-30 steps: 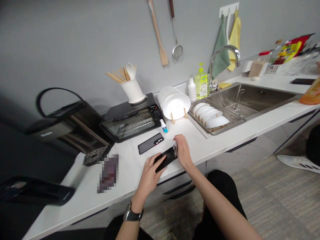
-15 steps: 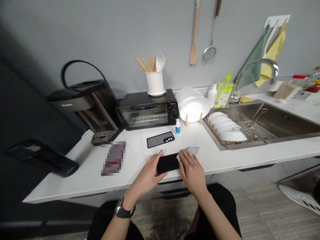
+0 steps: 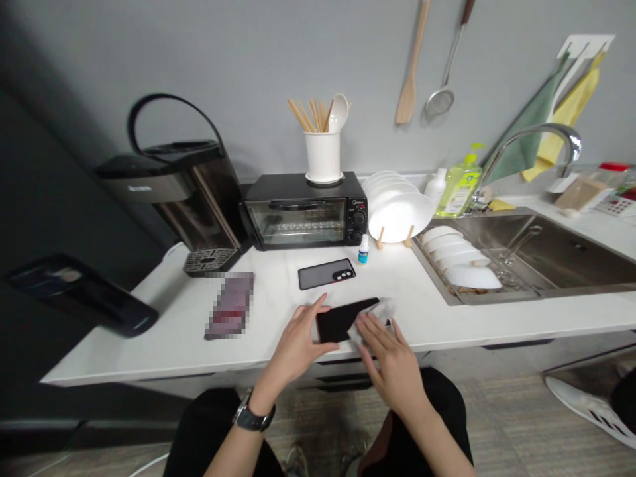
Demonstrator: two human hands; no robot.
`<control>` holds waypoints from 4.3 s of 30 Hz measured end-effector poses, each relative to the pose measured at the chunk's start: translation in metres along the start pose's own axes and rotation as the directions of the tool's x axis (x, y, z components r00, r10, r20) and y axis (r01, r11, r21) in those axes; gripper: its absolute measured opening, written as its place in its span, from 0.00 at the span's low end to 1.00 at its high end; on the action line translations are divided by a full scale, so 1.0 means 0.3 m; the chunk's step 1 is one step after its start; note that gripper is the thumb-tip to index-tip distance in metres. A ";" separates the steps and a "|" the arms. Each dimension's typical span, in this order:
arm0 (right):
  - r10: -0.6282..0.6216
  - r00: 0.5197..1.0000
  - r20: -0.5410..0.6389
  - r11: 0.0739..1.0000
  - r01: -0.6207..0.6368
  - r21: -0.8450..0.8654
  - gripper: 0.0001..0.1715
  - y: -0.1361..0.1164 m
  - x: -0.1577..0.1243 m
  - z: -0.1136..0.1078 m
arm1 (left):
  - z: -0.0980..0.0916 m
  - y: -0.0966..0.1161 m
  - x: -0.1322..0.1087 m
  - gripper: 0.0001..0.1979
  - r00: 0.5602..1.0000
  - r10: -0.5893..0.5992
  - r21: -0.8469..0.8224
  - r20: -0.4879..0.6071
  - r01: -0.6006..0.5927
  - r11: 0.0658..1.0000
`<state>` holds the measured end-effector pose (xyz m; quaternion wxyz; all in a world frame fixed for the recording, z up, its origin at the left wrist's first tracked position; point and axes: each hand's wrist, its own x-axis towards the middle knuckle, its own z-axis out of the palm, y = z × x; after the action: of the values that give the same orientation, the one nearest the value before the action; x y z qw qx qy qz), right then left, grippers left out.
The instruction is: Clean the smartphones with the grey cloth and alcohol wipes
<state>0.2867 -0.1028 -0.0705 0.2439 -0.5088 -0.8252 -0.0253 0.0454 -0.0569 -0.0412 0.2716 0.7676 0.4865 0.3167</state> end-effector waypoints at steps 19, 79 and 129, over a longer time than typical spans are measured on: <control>0.146 0.989 -0.010 0.988 -0.145 0.053 0.26 -0.029 0.021 -0.021 | -0.002 0.015 0.003 0.58 0.997 -0.078 -0.024 -0.010 0.078 0.997; 0.215 0.973 -0.077 0.976 -0.217 -0.018 0.31 -0.070 0.105 0.016 | 0.009 -0.006 -0.005 0.55 1.000 -0.015 0.068 -0.010 0.015 0.998; 0.247 0.961 -0.125 0.969 -0.245 0.036 0.29 -0.056 0.109 0.012 | 0.008 -0.001 -0.010 0.51 0.999 0.038 0.093 -0.011 -0.037 0.995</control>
<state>0.2593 -0.0827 -0.0561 0.3029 -0.6022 -0.7384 -0.0192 0.0460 -0.0597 -0.0436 0.2266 0.7863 0.4879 0.3038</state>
